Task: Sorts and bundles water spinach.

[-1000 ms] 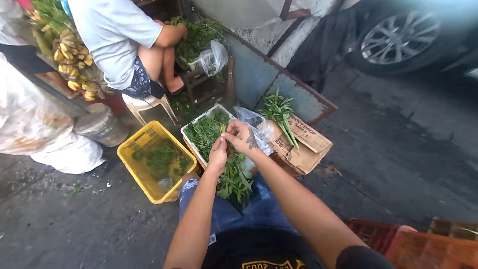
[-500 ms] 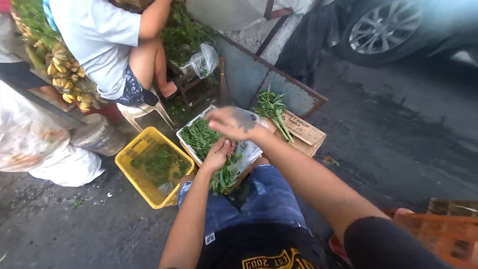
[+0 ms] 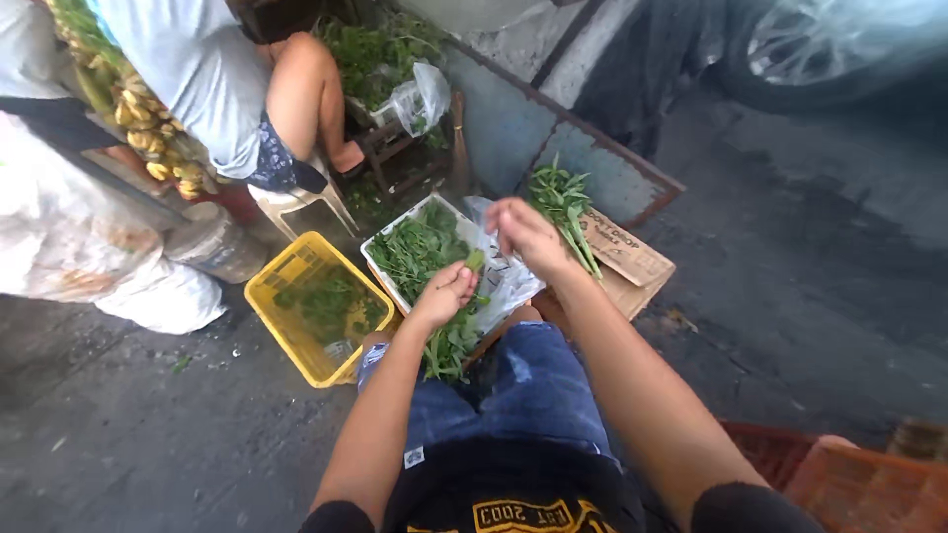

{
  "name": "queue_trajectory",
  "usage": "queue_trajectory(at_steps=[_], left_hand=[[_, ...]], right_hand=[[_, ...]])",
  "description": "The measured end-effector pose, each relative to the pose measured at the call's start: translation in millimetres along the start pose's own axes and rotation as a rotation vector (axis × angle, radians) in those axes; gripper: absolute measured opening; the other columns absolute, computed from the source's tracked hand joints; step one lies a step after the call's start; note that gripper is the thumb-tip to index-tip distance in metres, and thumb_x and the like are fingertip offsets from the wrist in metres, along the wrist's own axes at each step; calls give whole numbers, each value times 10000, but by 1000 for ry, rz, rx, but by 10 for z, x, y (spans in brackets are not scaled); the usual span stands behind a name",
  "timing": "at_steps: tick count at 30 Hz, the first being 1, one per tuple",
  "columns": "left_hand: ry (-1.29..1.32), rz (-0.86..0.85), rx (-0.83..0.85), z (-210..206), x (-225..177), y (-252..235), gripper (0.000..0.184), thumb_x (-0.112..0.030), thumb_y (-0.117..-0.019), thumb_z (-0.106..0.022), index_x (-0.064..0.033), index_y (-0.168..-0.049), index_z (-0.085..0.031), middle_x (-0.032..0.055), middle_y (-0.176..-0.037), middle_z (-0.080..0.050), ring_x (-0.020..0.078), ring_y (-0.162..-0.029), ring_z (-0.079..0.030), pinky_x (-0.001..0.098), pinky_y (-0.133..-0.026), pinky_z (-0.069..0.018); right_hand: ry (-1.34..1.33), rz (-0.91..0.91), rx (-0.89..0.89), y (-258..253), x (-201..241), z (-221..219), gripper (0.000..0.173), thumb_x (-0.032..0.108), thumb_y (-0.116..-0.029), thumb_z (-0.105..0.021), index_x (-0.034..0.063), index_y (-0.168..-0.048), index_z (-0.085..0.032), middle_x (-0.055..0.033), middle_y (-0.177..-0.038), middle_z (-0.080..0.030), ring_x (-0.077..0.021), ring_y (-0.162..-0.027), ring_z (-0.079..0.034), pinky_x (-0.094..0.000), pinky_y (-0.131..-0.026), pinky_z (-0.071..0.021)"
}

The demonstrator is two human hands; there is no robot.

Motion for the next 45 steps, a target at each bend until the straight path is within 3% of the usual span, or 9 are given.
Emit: queue_trajectory(at_steps=[4,8,11,16,21,26,32,39,45], left_hand=[[-38,116,63,-232,217,-88,333,-260,-1129,-325,-55,-1122,-587,-51,-733,-479,43,-590,-447,212,-560,-408],[184,251,145,-241,331,-139,433,-337,-1139,-270,-70,-1260,-589,31,-861,-637,128,-691,-616,307,-662,-568],[309,187,196,-111,185,-262,329,-286,-1125,-297,-119,-1164,-578,-6,-845,-597,123,-691,-589,343,-659,-570],[390,-136,-86,601,-461,-396,267,-273,-1122,-300,-154,-1105,-538,-26,-852,-579,136,-775,-603,382,-763,-572],[663,-368,-154,1108,-963,-313,326,-293,-1131,-259,-186,-1007,-541,-45,-732,-514,119,-653,-546,317,-679,-542],[665,-450,-228,1384,-1145,-75,399,-311,-1133,-225,-189,-957,-561,-21,-772,-579,184,-822,-647,496,-959,-544],[612,-414,-311,1238,-1136,-16,402,-289,-1138,-204,-156,-989,-554,51,-944,-661,292,-1081,-675,522,-1043,-518],[422,-282,-363,1016,-988,8,295,-242,-1135,-263,-157,-1035,-528,4,-901,-590,153,-856,-625,349,-807,-567],[412,-218,-291,872,-921,21,321,-252,-1132,-259,-140,-1009,-533,51,-916,-614,272,-964,-663,568,-933,-555]], right_hand=[[-45,-48,49,281,-363,-129,136,118,-1015,-613,42,-1066,-714,-52,-834,-708,-98,-573,-599,-259,-539,-542],[164,-61,-21,203,-312,-61,111,89,-1001,-636,24,-1038,-718,-45,-810,-699,-83,-575,-627,-263,-557,-582],[253,-27,29,-65,-113,-100,142,136,-1010,-629,51,-1062,-730,-39,-848,-722,-91,-606,-661,-281,-579,-600],[-8,-1,130,-471,62,-385,552,440,-1064,-447,43,-1447,-467,-102,-1197,-693,-197,-990,-696,-381,-825,-595],[272,63,294,-394,-96,-979,562,341,-872,-812,62,-1323,-628,-100,-1164,-717,-187,-1059,-696,-444,-959,-579],[362,268,16,-331,190,-945,576,467,-888,-772,110,-1320,-638,-66,-1235,-679,-211,-1173,-631,-465,-1042,-522],[572,569,-116,-335,627,-1088,317,393,-918,-735,202,-1171,-746,-17,-1136,-713,-220,-1110,-640,-449,-982,-528],[504,563,-161,-330,615,-932,150,174,-1014,-612,121,-1021,-752,-36,-1039,-733,-190,-1044,-682,-417,-975,-543],[356,572,-400,-269,788,-367,121,106,-992,-641,45,-1039,-734,-81,-1019,-717,-152,-926,-696,-330,-845,-607]])
Point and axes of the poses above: each hand's wrist, its own y-axis away from the middle knuckle, its own z-axis out of the back of the hand, x = y × z, the point moved 9 cm from there along -y, towards the middle knuckle
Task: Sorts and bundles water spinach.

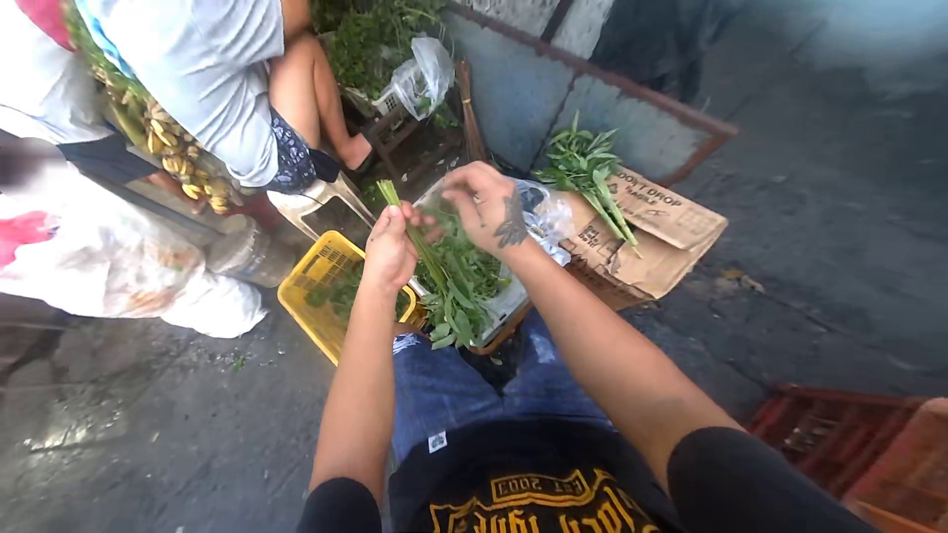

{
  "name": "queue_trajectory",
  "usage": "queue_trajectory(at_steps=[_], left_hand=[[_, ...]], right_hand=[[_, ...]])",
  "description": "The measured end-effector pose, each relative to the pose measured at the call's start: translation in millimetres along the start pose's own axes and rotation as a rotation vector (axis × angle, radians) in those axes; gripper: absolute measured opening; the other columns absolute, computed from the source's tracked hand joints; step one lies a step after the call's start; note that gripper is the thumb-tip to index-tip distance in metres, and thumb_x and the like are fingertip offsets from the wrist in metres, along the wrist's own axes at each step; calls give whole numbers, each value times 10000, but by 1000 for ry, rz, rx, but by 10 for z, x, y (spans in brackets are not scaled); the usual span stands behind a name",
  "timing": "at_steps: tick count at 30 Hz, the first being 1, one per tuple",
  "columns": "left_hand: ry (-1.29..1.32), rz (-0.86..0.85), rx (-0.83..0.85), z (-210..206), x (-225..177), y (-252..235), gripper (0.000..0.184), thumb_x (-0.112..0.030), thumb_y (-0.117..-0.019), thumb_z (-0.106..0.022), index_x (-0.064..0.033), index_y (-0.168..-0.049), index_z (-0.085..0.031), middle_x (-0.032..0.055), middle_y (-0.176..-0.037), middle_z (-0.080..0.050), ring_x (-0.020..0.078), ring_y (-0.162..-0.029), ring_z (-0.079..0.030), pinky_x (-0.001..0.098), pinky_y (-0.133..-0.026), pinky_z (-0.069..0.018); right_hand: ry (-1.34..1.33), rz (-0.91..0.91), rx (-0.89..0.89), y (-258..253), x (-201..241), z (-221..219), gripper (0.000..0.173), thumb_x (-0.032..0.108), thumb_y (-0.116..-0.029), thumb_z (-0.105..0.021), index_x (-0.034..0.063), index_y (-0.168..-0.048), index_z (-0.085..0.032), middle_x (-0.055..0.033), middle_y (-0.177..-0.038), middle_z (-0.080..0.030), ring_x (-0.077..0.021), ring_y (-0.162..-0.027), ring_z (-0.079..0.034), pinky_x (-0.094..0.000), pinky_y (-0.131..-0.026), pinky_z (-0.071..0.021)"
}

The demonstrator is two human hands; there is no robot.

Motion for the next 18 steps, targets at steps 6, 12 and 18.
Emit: queue_trajectory(at_steps=[6,12,18], left_hand=[[81,-44,36,87,-183,-82,364,-321,-1132,-231,-188,-982,-535,-39,-722,-493,123,-620,-523,328,-641,-542],[72,-37,73,-37,-31,-95,311,-316,-1129,-276,-193,-1156,-561,-41,-744,-512,105,-636,-539,281,-641,-525],[34,22,172,-354,-30,2,329,-342,-1115,-326,-152,-1130,-595,-29,-802,-532,124,-712,-566,336,-744,-545]], right_hand=[[315,-515,479,363,-859,94,395,167,-957,-699,84,-1338,-638,-216,-1289,-639,-392,-1204,-619,-584,-1037,-500],[12,-408,502,683,-316,-315,593,502,-957,-672,86,-1374,-611,-122,-1330,-656,-284,-1266,-605,-533,-1107,-470],[-31,-379,391,950,-216,-676,267,280,-1031,-538,52,-971,-664,-74,-776,-666,-225,-783,-679,-492,-805,-564]])
Point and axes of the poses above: each hand's wrist, its own y-axis away from the middle knuckle, its own z-axis out of the back of the hand, x = y × z, the point moved 9 cm from there along -y, towards the middle knuckle
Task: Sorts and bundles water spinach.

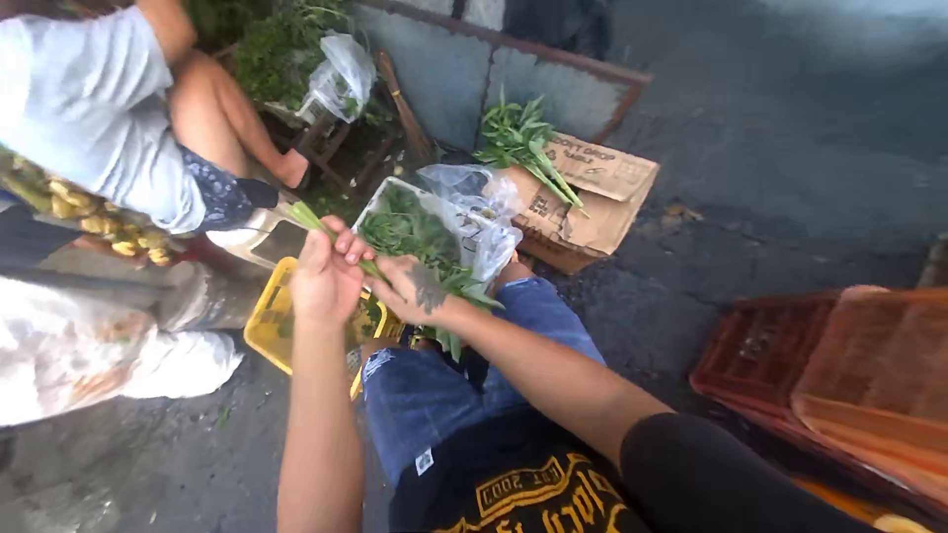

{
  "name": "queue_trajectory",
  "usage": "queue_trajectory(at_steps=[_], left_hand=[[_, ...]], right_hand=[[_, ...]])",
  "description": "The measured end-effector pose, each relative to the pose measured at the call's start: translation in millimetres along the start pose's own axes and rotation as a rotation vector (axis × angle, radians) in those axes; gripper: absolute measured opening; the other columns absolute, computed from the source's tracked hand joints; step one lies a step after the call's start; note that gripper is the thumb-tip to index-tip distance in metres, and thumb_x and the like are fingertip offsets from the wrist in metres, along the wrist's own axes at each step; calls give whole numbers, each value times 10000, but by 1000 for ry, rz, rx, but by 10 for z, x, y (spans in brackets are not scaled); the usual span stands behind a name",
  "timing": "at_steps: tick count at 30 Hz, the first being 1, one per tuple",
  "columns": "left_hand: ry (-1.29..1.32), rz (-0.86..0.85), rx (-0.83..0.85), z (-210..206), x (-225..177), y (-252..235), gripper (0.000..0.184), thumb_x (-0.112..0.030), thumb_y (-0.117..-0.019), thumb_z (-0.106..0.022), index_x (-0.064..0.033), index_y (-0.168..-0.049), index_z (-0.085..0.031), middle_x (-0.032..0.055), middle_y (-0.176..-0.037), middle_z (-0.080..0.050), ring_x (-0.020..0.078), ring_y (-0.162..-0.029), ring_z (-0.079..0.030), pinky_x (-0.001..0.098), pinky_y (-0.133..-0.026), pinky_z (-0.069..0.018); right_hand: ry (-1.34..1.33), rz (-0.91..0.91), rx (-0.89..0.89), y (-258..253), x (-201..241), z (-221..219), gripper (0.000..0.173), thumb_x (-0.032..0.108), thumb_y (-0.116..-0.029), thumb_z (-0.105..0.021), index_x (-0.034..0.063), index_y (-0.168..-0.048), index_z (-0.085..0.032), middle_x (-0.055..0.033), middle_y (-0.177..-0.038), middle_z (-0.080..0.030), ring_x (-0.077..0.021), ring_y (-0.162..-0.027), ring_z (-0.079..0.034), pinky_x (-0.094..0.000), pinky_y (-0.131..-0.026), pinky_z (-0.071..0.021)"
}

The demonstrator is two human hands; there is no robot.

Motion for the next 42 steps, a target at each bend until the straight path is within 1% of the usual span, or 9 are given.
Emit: queue_trajectory(at_steps=[4,9,13,17,21,27,32,34,42], left_hand=[[-131,-11,-60,35,37,40,290,-326,-1114,-342,-186,-1011,-573,-49,-779,-523,120,-706,-569,362,-775,-564],[-411,-43,-118,210,101,-15,263,-284,-1108,-340,-183,-1032,-571,-27,-885,-594,141,-797,-619,364,-790,-578],[-950,-91,-113,457,19,-7,313,-383,-1112,-367,-140,-1089,-563,-88,-751,-516,50,-620,-519,253,-598,-507],[-1535,45,-62,762,-27,114,487,-398,-1106,-317,-25,-1134,-628,5,-755,-582,62,-600,-542,278,-540,-490],[-1555,402,-60,1245,515,226,453,-361,-1086,-339,-34,-1156,-644,44,-762,-619,141,-599,-591,385,-540,-534],[-1358,593,-98,1519,1159,267,380,-325,-1074,-381,-77,-1122,-664,-15,-709,-589,102,-573,-566,332,-530,-527],[-1300,595,-26,1614,1331,267,397,-363,-1089,-353,-116,-1124,-662,-46,-690,-566,89,-565,-550,314,-521,-515],[-1284,563,-9,1581,1352,241,413,-363,-1089,-343,-105,-1134,-661,-35,-696,-572,99,-570,-555,326,-527,-517],[-1302,391,-20,1180,1006,450,404,-360,-1092,-330,-118,-1133,-651,-28,-756,-608,93,-633,-585,330,-575,-531]], right_hand=[[-15,-32,38,99,-146,-175,309,326,-1023,-524,63,-1042,-685,-68,-862,-715,-210,-898,-694,-504,-980,-498],[-103,-21,159,90,-321,-281,785,703,-916,-572,161,-1479,-503,-79,-1502,-514,-252,-1399,-471,-562,-1145,-388],[-21,-46,17,-73,-836,266,434,508,-1014,-565,185,-1260,-718,-56,-1293,-660,-250,-1248,-583,-518,-1054,-480],[187,-497,87,-306,-2640,964,336,272,-1026,-600,77,-1294,-658,-173,-1116,-720,-335,-1029,-705,-576,-944,-557],[341,-839,285,-418,-3984,1114,401,251,-966,-662,92,-1335,-652,-234,-1294,-655,-436,-1221,-615,-676,-1012,-473],[676,-976,480,-461,-4766,656,452,308,-989,-629,18,-1336,-620,-302,-1327,-609,-501,-1218,-594,-709,-954,-485],[731,-928,415,-419,-4722,760,414,337,-989,-602,41,-1275,-649,-272,-1234,-662,-481,-1123,-648,-687,-875,-523],[583,-1009,589,-408,-4563,939,422,303,-1063,-511,93,-1424,-565,-225,-1404,-589,-427,-1294,-569,-641,-1026,-465],[317,-730,157,-406,-4053,1481,279,319,-984,-677,67,-1072,-760,-176,-1088,-731,-361,-1067,-684,-637,-976,-506]])
Point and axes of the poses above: each hand's wrist, its own y-axis away from the middle knuckle, its own z-axis out of the back of the hand, x = y × z, the point moved 9 cm from there along -y, towards the middle knuckle
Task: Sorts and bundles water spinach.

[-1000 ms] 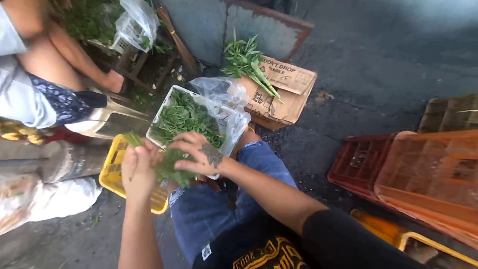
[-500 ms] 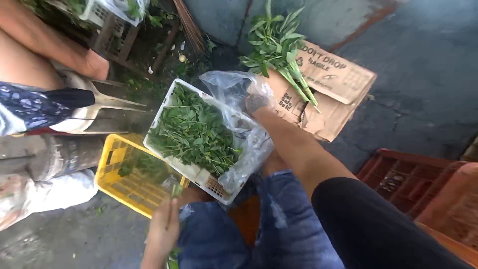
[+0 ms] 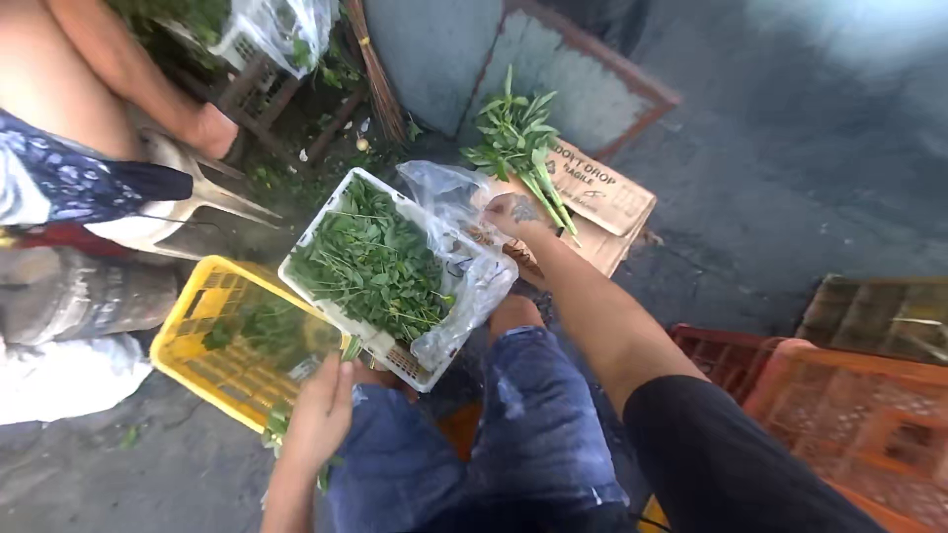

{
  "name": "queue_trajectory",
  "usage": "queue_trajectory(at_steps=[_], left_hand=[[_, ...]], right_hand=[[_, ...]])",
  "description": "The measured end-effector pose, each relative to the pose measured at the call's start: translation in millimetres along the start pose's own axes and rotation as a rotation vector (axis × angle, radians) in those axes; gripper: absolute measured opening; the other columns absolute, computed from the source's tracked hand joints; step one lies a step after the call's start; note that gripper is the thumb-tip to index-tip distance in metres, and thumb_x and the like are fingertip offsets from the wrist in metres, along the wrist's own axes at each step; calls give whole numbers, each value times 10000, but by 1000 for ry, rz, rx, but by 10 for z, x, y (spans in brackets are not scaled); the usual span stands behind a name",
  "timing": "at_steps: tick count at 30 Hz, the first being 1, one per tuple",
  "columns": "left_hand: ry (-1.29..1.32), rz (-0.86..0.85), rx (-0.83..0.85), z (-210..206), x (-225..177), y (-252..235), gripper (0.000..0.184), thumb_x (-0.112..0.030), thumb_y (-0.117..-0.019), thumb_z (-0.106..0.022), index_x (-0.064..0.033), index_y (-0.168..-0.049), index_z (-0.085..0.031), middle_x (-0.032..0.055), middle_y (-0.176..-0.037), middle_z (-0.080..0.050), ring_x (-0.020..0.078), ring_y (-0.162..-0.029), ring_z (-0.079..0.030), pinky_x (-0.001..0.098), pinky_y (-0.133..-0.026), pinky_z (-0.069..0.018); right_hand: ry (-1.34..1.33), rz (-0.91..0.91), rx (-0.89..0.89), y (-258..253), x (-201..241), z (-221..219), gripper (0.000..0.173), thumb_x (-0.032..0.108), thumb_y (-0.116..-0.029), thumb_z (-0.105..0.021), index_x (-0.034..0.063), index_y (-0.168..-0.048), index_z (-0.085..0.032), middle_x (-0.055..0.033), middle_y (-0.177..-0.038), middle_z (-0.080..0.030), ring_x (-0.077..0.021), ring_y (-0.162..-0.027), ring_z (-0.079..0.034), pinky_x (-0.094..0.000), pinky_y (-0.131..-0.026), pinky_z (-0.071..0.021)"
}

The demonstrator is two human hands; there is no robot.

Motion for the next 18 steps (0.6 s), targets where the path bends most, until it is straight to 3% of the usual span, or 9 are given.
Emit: queue_trajectory(at_steps=[4,7,10,12,14,16,18], left_hand=[[14,-16,-55,160,-108,323,412,-361,-1090,-327,-116,-1150,-652,-20,-803,-637,96,-676,-609,337,-617,-547],[-39,-80,-68,295,-387,469,411,-332,-1105,-322,-85,-1181,-641,24,-839,-658,124,-711,-637,366,-651,-566],[-117,-118,-119,405,-619,529,420,-347,-1107,-335,-83,-1186,-651,67,-886,-681,194,-808,-675,454,-752,-582],[-123,-163,-149,458,-758,531,417,-349,-1109,-335,-83,-1176,-649,77,-895,-681,221,-826,-679,488,-766,-583],[-68,-229,-183,484,-868,566,394,-338,-1108,-342,-83,-1187,-631,64,-842,-655,207,-762,-660,469,-706,-576],[72,-263,-218,537,-923,593,370,-319,-1102,-367,-80,-1269,-594,53,-811,-634,179,-689,-626,422,-640,-560],[306,-256,-218,616,-942,585,373,-308,-1102,-352,-87,-1329,-551,43,-783,-574,160,-631,-558,361,-584,-514]], right_hand=[[-329,-60,-119,291,232,273,300,318,-978,-679,39,-1081,-720,-178,-1031,-701,-320,-986,-663,-583,-911,-520],[-351,-43,-305,726,450,585,354,337,-969,-640,29,-1132,-700,-188,-1065,-708,-326,-1016,-684,-589,-920,-544],[-544,38,-407,1235,739,666,353,334,-975,-651,3,-1096,-671,-137,-1001,-721,-238,-923,-707,-474,-876,-589],[-760,8,-373,1547,801,605,301,279,-998,-656,-1,-1107,-639,-94,-961,-686,-181,-832,-688,-397,-807,-609],[-853,-99,-337,1887,675,509,258,240,-1005,-662,28,-1143,-614,-59,-924,-686,-149,-770,-679,-359,-748,-607],[-793,-152,-354,2170,474,535,375,177,-988,-692,-7,-1270,-527,-109,-956,-677,-173,-772,-685,-378,-755,-607],[-794,-186,-413,2362,284,634,463,119,-980,-687,1,-1360,-450,-126,-894,-683,-177,-714,-688,-364,-708,-607]])
Point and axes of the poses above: each hand's wrist, its own y-axis away from the middle knuckle, its own z-axis out of the back of the hand, x = y × z, the point moved 9 cm from there along -y, towards the middle knuckle
